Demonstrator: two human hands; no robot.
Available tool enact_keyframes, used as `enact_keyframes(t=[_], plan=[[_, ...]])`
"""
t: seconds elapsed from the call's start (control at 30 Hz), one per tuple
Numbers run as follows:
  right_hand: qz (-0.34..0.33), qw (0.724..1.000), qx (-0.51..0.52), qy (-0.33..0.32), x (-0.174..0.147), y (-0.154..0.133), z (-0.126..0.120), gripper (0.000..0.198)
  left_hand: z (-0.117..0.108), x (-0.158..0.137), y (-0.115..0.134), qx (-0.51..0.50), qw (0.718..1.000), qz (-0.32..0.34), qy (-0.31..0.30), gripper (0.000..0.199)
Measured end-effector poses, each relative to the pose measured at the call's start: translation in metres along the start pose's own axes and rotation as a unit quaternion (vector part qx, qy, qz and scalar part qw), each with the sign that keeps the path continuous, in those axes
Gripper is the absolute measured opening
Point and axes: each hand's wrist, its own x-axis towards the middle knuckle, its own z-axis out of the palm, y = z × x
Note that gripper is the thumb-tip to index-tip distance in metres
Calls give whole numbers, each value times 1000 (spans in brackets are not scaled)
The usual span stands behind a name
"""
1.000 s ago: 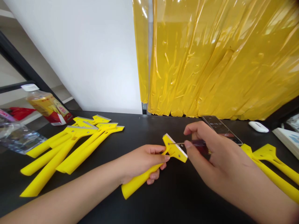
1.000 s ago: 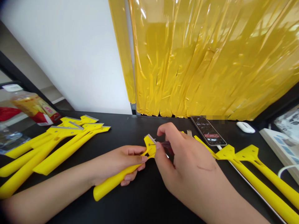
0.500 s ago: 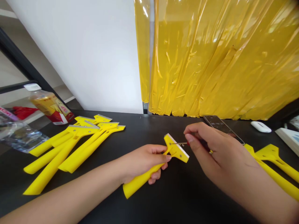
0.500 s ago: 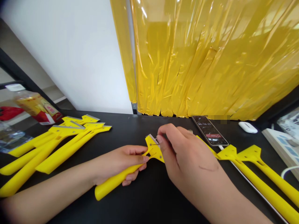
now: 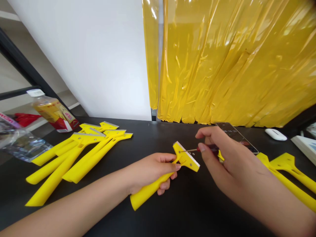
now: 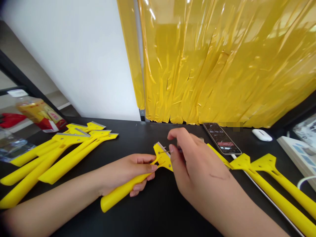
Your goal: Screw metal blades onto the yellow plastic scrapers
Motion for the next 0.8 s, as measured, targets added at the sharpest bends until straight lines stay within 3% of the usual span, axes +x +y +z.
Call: enact_keyframes(t=[0.27,0.63,0.8], plan=[[-23,1000,2,1,1,1,-1,15,-1,1,-1,1,1000,0,-1,28],[10,998,56,-11,2,2,-2,11,-1,0,-1,3,1000,2,-3,31],[78,985,123,92,6,16,-5,15,0,-7,1,-31,999,23,30,34]])
